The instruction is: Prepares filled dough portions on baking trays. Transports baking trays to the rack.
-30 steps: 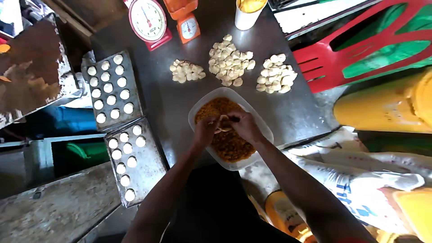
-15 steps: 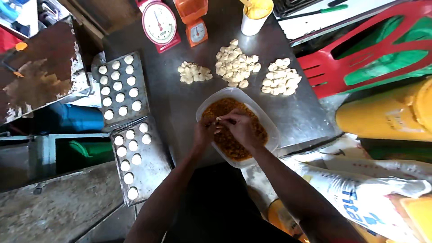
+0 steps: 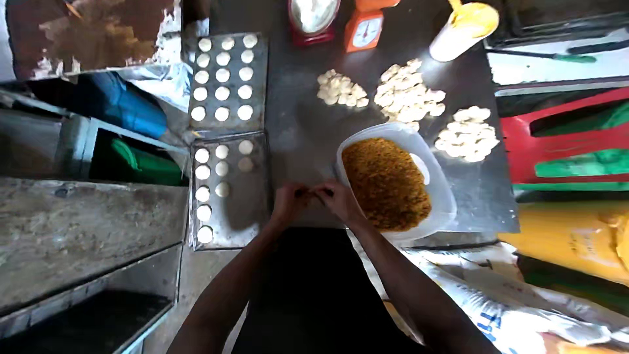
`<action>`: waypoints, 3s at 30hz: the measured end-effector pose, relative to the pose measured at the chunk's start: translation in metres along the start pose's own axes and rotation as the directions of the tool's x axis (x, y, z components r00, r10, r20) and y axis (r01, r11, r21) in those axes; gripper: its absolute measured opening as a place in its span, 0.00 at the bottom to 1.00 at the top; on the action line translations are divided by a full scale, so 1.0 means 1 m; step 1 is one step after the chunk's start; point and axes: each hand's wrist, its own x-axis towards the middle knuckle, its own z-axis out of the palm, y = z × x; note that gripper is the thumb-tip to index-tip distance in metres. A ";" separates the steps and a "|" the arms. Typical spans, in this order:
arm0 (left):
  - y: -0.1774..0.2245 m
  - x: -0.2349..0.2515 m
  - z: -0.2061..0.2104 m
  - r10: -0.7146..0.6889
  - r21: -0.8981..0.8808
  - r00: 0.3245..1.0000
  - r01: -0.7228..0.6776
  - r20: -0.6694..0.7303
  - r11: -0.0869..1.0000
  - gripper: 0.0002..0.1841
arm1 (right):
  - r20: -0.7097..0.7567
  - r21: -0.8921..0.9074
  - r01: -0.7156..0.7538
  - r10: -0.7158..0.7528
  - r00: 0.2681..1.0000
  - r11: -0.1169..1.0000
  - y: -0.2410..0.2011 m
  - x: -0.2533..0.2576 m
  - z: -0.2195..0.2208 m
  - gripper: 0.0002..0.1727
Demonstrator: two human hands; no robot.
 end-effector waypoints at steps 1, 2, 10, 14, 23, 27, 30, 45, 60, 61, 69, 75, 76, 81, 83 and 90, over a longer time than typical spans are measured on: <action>-0.012 0.002 0.001 0.024 0.084 1.000 -0.023 -0.009 0.996 0.11 | 0.090 0.033 -0.072 0.069 0.994 0.997 -0.002 0.003 0.006 0.13; -0.025 0.006 0.004 0.032 0.150 0.999 -0.029 -0.018 0.988 0.11 | 0.189 0.061 -0.156 0.142 0.972 0.986 -0.002 0.008 0.012 0.16; -0.117 0.007 0.051 -0.164 0.232 0.984 0.145 0.068 0.962 0.21 | 0.142 -0.056 -0.155 0.161 0.977 0.986 0.089 0.013 0.090 0.13; -0.119 -0.005 0.052 -0.208 0.181 0.978 0.207 -0.014 0.962 0.21 | 0.172 -0.048 -0.140 0.147 0.974 0.989 0.090 0.006 0.079 0.15; -0.119 0.017 0.061 -0.188 0.256 0.982 0.180 0.007 0.950 0.12 | 0.257 -0.478 -0.023 0.165 0.952 0.878 0.065 0.030 0.091 0.20; -0.111 -0.012 0.018 -0.179 0.042 0.982 0.177 0.057 0.983 0.23 | 0.350 -0.430 -0.082 0.250 0.903 0.899 0.058 0.021 0.088 0.25; -0.112 -0.061 -0.040 -0.215 -0.089 0.960 0.202 -0.178 0.975 0.23 | 0.408 -0.320 -0.122 0.253 0.877 0.939 0.029 0.020 0.085 0.23; -0.191 -0.003 -0.147 -0.219 0.222 0.822 0.381 -0.526 0.898 0.16 | 0.446 -0.517 0.674 -0.505 0.739 0.528 0.023 0.108 0.230 0.35; -0.121 0.093 -0.110 -0.315 0.033 0.713 0.428 -0.627 0.903 0.18 | -0.137 -0.338 -0.111 0.068 0.988 0.934 0.025 0.250 -0.140 0.20; -0.121 0.095 -0.107 -0.362 -0.013 0.686 0.457 -0.631 0.889 0.19 | -0.202 -0.393 -0.210 0.139 0.969 0.895 0.040 0.272 -0.163 0.19; -0.091 0.094 -0.094 -0.260 0.136 0.645 0.497 -0.719 0.857 0.24 | -0.261 -0.408 -0.469 0.392 0.882 0.783 0.091 0.325 -0.194 0.27; 0.015 0.078 -0.061 0.019 0.045 0.909 0.000 -0.417 0.999 0.22 | 0.017 -0.104 0.123 -0.121 0.992 0.987 -0.021 0.185 -0.095 0.13; 0.022 0.078 -0.050 0.047 -0.019 0.935 -0.058 -0.352 0.998 0.23 | 0.071 -0.041 0.129 -0.126 0.990 0.991 -0.031 0.157 -0.071 0.17; 0.030 0.053 -0.016 0.207 -0.165 0.941 -0.256 -0.266 0.952 0.13 | -0.241 0.250 0.054 0.008 0.970 0.967 -0.044 0.057 -0.015 0.19; 0.033 0.032 -0.011 0.237 -0.144 0.949 -0.270 -0.209 0.952 0.13 | -0.312 0.176 0.060 -0.002 0.950 0.983 -0.042 0.027 -0.009 0.14; 0.032 -0.006 0.014 0.360 -0.169 0.933 -0.357 -0.019 0.919 0.10 | -0.222 0.791 -0.071 0.393 0.892 0.608 -0.048 -0.051 -0.015 0.18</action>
